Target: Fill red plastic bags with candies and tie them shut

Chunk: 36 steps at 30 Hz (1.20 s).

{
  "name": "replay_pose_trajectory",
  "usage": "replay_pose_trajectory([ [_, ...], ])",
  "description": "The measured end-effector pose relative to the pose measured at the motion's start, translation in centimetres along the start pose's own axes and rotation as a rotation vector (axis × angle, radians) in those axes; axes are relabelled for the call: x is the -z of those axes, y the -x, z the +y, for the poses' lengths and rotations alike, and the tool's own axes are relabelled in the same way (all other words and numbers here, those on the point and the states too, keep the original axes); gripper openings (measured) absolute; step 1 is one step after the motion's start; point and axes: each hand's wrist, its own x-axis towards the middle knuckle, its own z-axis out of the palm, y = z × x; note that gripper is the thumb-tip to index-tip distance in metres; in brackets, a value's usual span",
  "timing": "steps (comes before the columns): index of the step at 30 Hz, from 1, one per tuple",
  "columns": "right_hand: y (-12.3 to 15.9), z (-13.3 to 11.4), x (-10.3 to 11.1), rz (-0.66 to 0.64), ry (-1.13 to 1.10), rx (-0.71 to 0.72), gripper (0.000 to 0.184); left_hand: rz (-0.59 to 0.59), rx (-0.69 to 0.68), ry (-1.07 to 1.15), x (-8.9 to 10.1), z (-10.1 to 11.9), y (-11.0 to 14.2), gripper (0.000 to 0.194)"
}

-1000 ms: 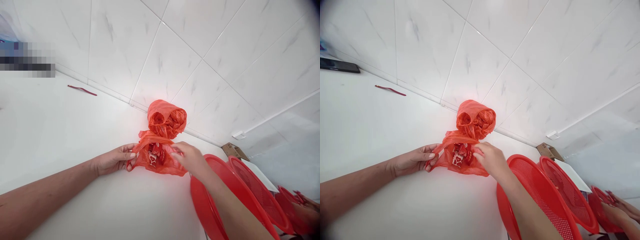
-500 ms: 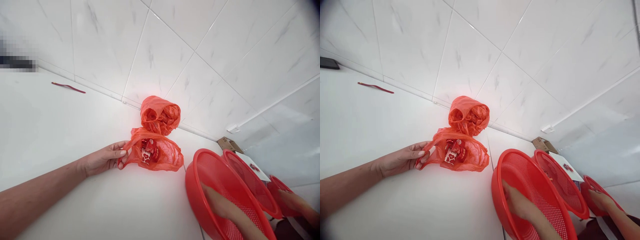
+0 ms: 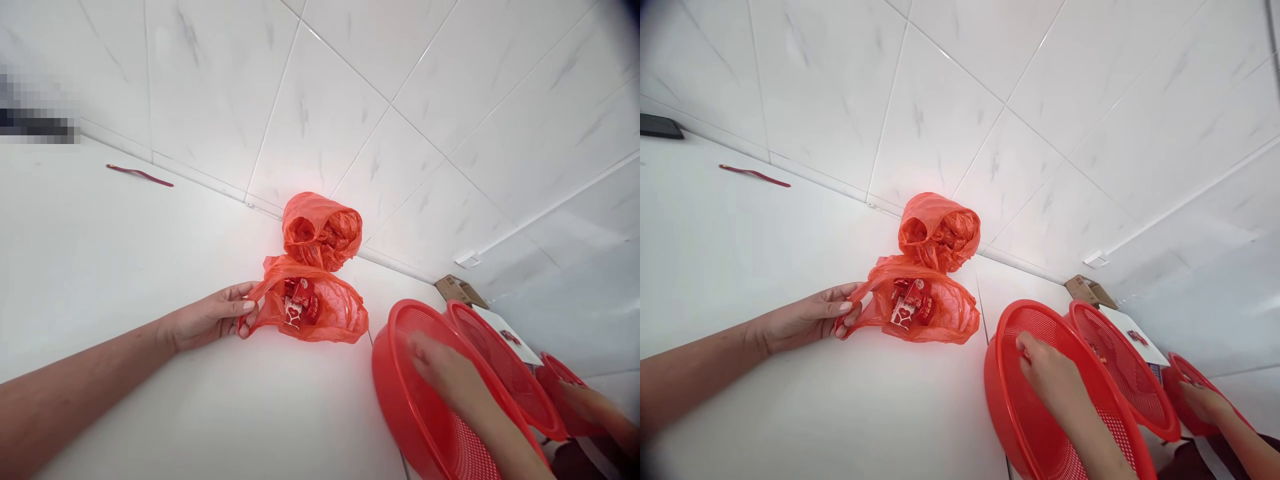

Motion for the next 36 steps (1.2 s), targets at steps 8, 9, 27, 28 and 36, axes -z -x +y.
replay_pose_trajectory([
  [8, -0.7, -10.9, 2.0, -0.202, -0.089, 0.457, 0.015, -0.004, -0.008, -0.007, -0.3, 0.2, 0.1, 0.012],
  [9, -1.4, -11.7, 1.3, -0.204, -0.062, 0.505, 0.018, -0.002, -0.009, -0.009, -0.3, 0.2, 0.1, 0.013],
  [27, -9.4, -7.5, -3.8, -0.339, -0.437, -0.026, 0.017, -0.023, -0.035, 0.008, -0.2, -0.1, 0.1, 0.018],
  [28, -9.5, -7.6, -3.5, -0.322, -0.496, -0.041, 0.011, -0.025, -0.035, 0.007, -0.2, -0.1, 0.1, 0.018],
  [36, -7.9, -8.4, 1.9, -0.063, -1.194, -0.141, 0.019, 0.122, -0.131, 0.001, -0.6, 1.0, 0.6, 0.028],
])
